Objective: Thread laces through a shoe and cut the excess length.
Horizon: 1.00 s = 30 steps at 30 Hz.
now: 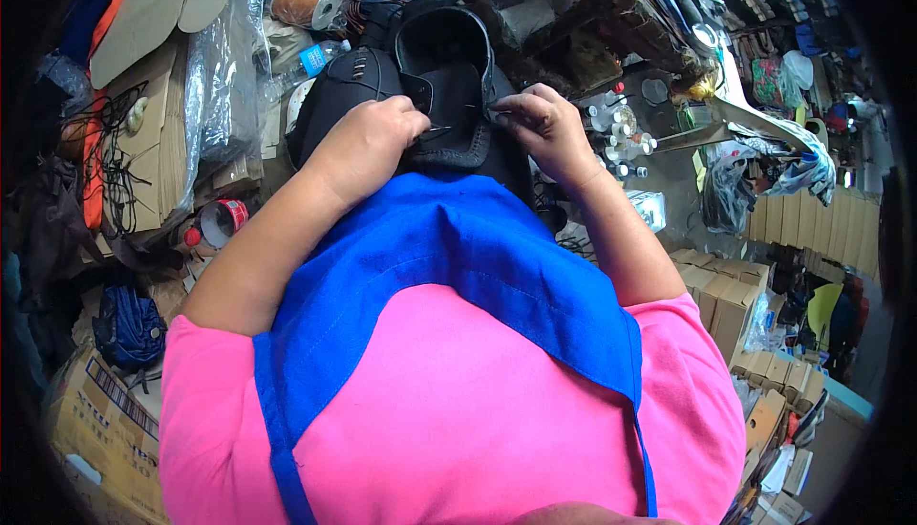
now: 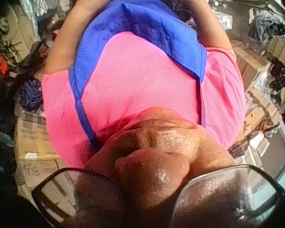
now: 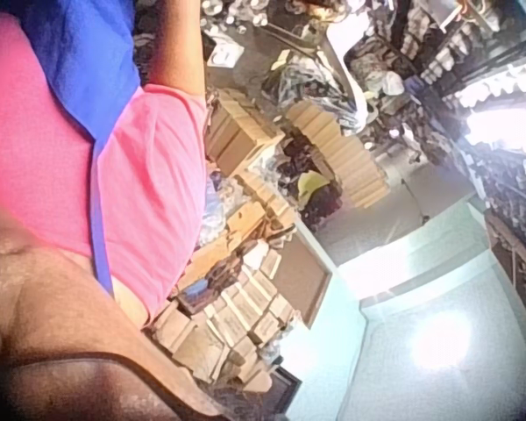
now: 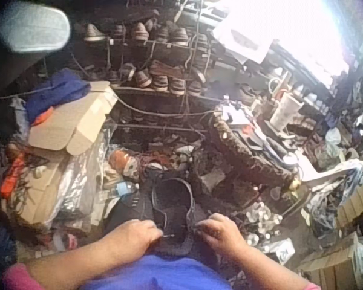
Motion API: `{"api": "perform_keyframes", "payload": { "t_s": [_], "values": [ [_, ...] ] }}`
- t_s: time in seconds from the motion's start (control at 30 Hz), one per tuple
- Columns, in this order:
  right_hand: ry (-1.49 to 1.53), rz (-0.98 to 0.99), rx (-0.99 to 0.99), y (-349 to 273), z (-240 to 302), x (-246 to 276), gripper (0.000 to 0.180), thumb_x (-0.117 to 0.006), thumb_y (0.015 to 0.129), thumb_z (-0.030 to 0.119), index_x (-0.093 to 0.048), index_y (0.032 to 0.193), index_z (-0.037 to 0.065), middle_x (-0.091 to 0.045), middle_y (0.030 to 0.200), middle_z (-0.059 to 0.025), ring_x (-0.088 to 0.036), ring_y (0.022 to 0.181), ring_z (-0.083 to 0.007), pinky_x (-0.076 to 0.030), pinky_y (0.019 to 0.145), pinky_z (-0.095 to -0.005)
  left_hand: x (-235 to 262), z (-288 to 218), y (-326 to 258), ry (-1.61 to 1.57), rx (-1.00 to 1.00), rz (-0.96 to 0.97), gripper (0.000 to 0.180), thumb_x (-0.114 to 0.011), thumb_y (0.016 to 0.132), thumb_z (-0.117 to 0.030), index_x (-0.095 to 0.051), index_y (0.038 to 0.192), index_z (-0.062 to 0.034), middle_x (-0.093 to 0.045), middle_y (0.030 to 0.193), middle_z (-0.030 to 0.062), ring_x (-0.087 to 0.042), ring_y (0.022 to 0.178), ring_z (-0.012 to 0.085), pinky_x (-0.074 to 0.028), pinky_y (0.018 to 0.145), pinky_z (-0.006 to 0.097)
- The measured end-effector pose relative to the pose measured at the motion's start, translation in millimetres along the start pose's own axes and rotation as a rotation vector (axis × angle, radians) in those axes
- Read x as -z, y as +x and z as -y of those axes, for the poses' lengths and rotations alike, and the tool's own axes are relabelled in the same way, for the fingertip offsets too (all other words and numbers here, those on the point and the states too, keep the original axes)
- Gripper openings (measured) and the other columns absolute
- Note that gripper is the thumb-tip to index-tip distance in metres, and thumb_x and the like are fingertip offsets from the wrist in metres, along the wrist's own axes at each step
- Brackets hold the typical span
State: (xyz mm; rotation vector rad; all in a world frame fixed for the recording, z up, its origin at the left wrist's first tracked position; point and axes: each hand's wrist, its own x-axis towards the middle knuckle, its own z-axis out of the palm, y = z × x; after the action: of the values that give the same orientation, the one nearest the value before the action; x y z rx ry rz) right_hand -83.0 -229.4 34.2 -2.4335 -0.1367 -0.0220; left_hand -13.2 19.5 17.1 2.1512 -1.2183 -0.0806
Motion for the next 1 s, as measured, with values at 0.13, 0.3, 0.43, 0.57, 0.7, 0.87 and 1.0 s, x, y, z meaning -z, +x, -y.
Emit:
{"api": "perform_keyframes", "payload": {
  "t_s": [0.13, 0.3, 0.43, 0.57, 0.7, 0.87, 1.0],
  "values": [
    [0.121, 0.033, -0.033, 2, -7, 0, 0.016, -0.066, 0.081, 0.005, -0.067, 0.097, 0.005, -0.054, 0.082, -0.0033, -0.055, 0.076, -0.0125, -0.045, 0.067, -0.0241, 4, -2, -1, 0.163, 0.02, -0.009, 0.012, -0.061, 0.075, -0.005, -0.064, 0.086, -0.0062, -0.056, 0.079, 0.0104, -0.059, 0.074, 0.0307, -0.047, 0.067, 0.039],
    [0.248, 0.203, -0.134, 12, -18, 9, 0.015, -0.062, 0.086, 0.008, -0.066, 0.099, 0.005, -0.052, 0.086, -0.0002, -0.053, 0.082, -0.0087, -0.043, 0.072, -0.0233, -8, 1, 10, 0.14, 0.017, -0.241, 0.012, -0.064, 0.075, -0.008, -0.066, 0.087, -0.0082, -0.054, 0.077, 0.0073, -0.056, 0.075, 0.026, -0.044, 0.067, 0.035],
    [0.372, 0.257, -0.164, 16, -27, 11, 0.014, -0.061, 0.087, 0.009, -0.066, 0.1, 0.005, -0.052, 0.089, 0.0005, -0.052, 0.085, -0.0085, -0.043, 0.075, -0.0233, -13, 1, 16, -0.294, 0.07, -0.25, 0.014, -0.065, 0.075, -0.009, -0.07, 0.087, -0.0145, -0.052, 0.075, 0.0058, -0.054, 0.075, 0.0238, -0.041, 0.071, 0.036],
    [0.437, 0.3, -0.208, 20, -29, 11, 0.012, -0.06, 0.088, 0.01, -0.065, 0.099, 0.005, -0.051, 0.093, 0.0012, -0.051, 0.089, -0.0083, -0.042, 0.078, -0.0239, -21, 10, 16, -0.078, 0.096, -0.242, 0.016, -0.065, 0.075, -0.009, -0.071, 0.086, -0.0187, -0.053, 0.079, 0.0031, -0.053, 0.084, 0.022, -0.039, 0.077, 0.038],
    [0.452, 0.316, -0.204, 24, -33, 11, 0.011, -0.06, 0.088, 0.01, -0.065, 0.097, 0.006, -0.051, 0.093, 0.0011, -0.051, 0.09, -0.0087, -0.041, 0.08, -0.0245, -22, 10, 18, -0.019, 0.068, -0.229, 0.02, -0.065, 0.073, -0.007, -0.07, 0.09, -0.0168, -0.051, 0.079, 0.0028, -0.051, 0.084, 0.0215, -0.038, 0.075, 0.036],
    [0.426, 0.33, -0.174, 26, -34, 12, 0.011, -0.06, 0.088, 0.01, -0.065, 0.097, 0.006, -0.052, 0.094, 0.001, -0.05, 0.089, -0.0088, -0.041, 0.08, -0.0244, -25, 10, 19, -0.008, 0.091, -0.209, 0.022, -0.065, 0.072, -0.006, -0.071, 0.09, -0.0179, -0.052, 0.08, 0.0019, -0.051, 0.085, 0.0211, -0.036, 0.075, 0.035],
    [0.432, 0.34, -0.193, 27, -28, 14, 0.011, -0.061, 0.087, 0.008, -0.065, 0.096, 0.005, -0.052, 0.092, 0.0007, -0.051, 0.09, -0.0088, -0.041, 0.08, -0.0245, -25, 7, 19, 0.004, 0.101, -0.185, 0.022, -0.065, 0.072, -0.007, -0.071, 0.09, -0.0177, -0.052, 0.08, 0.0017, -0.052, 0.085, 0.0209, -0.036, 0.075, 0.035]
  ]
}}
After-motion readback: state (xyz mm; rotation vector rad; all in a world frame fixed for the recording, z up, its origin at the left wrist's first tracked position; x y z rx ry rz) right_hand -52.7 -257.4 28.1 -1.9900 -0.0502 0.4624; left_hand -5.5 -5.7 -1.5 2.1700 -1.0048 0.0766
